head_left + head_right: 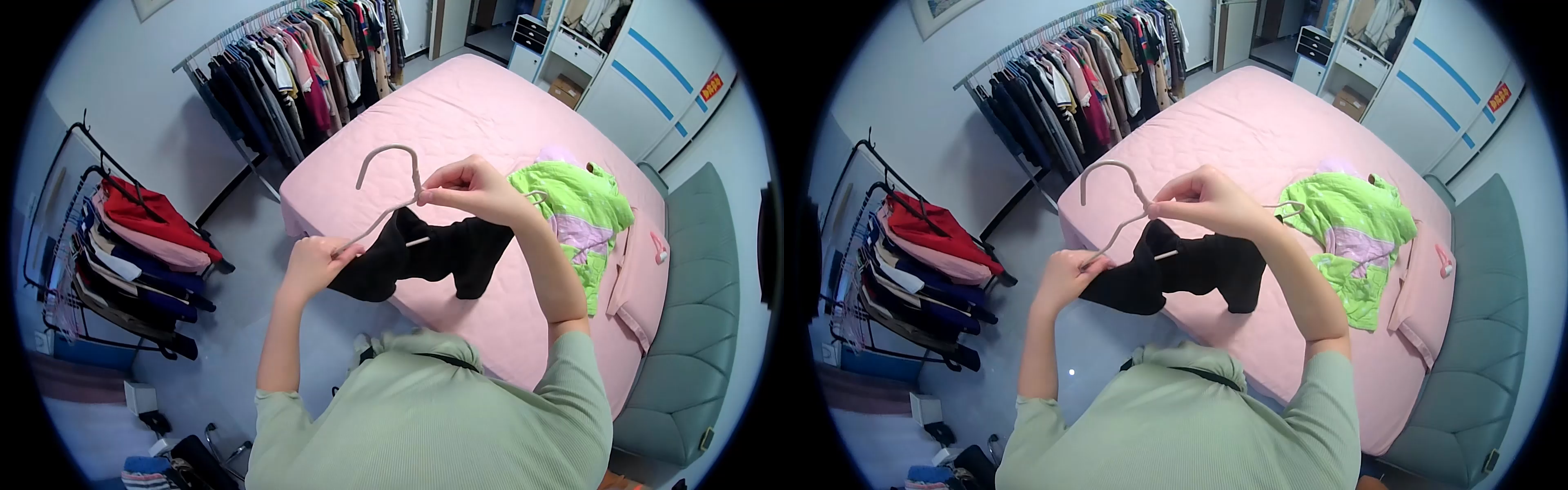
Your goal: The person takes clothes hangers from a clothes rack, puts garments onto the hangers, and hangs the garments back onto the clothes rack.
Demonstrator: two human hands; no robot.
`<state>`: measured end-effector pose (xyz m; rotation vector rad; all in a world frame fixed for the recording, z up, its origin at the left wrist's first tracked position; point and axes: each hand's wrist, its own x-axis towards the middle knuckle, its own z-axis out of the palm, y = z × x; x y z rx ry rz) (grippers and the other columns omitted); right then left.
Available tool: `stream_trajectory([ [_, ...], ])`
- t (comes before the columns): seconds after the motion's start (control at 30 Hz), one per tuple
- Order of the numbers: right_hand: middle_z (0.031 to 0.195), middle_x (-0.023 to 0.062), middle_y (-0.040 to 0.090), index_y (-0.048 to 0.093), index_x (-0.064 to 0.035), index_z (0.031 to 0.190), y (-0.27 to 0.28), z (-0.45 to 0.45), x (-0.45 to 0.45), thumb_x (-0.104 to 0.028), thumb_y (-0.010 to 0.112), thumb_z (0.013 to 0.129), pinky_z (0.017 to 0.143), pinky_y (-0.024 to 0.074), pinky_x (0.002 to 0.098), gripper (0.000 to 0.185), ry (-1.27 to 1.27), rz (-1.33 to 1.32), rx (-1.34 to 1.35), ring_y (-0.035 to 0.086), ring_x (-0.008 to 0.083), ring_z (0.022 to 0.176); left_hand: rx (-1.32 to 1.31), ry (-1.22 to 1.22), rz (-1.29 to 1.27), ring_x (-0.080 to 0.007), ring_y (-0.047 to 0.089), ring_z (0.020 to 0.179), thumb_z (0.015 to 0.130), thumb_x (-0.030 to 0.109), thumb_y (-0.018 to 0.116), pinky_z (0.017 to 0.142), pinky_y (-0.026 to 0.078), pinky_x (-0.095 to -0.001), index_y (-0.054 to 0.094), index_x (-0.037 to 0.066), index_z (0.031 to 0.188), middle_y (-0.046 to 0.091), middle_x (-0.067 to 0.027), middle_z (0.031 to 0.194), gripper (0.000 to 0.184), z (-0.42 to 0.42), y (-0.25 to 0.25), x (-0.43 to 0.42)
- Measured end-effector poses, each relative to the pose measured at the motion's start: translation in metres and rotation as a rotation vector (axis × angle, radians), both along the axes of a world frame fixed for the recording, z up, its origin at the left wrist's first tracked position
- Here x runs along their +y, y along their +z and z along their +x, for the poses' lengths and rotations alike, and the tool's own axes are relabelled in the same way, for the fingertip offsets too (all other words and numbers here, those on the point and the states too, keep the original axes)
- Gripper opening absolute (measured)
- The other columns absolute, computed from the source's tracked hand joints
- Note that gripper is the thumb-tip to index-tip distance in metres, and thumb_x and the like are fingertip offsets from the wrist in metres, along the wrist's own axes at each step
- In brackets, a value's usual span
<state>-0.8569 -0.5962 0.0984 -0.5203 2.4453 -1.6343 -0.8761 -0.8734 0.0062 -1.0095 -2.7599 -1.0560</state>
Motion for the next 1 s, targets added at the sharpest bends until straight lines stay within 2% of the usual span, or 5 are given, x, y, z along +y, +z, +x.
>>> stream_trajectory([
  [0.07,0.060,-0.0018,0.055,0.068,-0.0007,0.085,-0.006,-0.001,0.005,-0.022,0.064,0.081,0.048,0.0311,0.0190,0.022,-0.001,-0.013,0.074,0.043,0.0021,0.054,-0.014,-0.022,0.138,-0.0253,0.059,0.056,0.081,0.018,0.056,0.056,0.046,-0.0307,0.065,0.002,0.076,0.061,-0.0085,0.060,0.019,0.005,-0.019,-0.003],
  [0.23,0.065,0.0014,0.056,0.067,-0.0046,0.089,-0.023,-0.004,0.003,-0.015,0.063,0.080,0.051,0.0385,0.0211,0.014,-0.119,-0.046,0.295,0.050,0.0062,0.057,-0.192,0.250,0.202,-0.0195,0.057,0.051,0.086,0.019,0.055,0.051,0.042,-0.0286,0.063,-0.001,0.071,0.059,-0.0113,0.059,0.026,0.059,-0.018,-0.007],
  [0.37,0.071,0.0053,0.057,0.064,-0.0081,0.079,-0.071,0.004,-0.027,-0.010,0.068,0.070,0.057,0.0444,0.0285,0.011,-0.422,0.089,1.043,0.057,0.0208,0.069,-0.187,0.480,0.290,-0.0201,0.058,0.051,0.087,0.020,0.054,0.049,0.043,-0.0284,0.063,-0.002,0.071,0.059,-0.0125,0.059,0.028,0.088,-0.024,-0.014],
  [0.5,0.057,0.0020,0.052,0.063,-0.0085,0.074,-0.110,0.037,-0.072,-0.016,0.069,0.072,0.046,0.0409,0.0284,0.010,-0.064,-0.007,0.438,0.053,0.0176,0.049,-0.140,0.629,0.243,-0.0215,0.060,0.051,0.087,0.022,0.054,0.049,0.044,-0.0296,0.063,-0.002,0.071,0.060,-0.0127,0.060,0.030,0.115,-0.011,-0.016],
  [1.0,0.065,0.0034,0.055,0.060,-0.0032,0.074,-0.147,0.044,-0.138,-0.018,0.073,0.070,0.048,0.0431,0.0253,0.021,0.046,0.044,0.456,0.054,0.0131,0.051,-0.107,0.812,0.173,-0.0240,0.059,0.050,0.089,0.024,0.052,0.048,0.041,-0.0328,0.065,0.002,0.070,0.057,-0.0133,0.055,0.032,0.142,-0.027,-0.055],
])
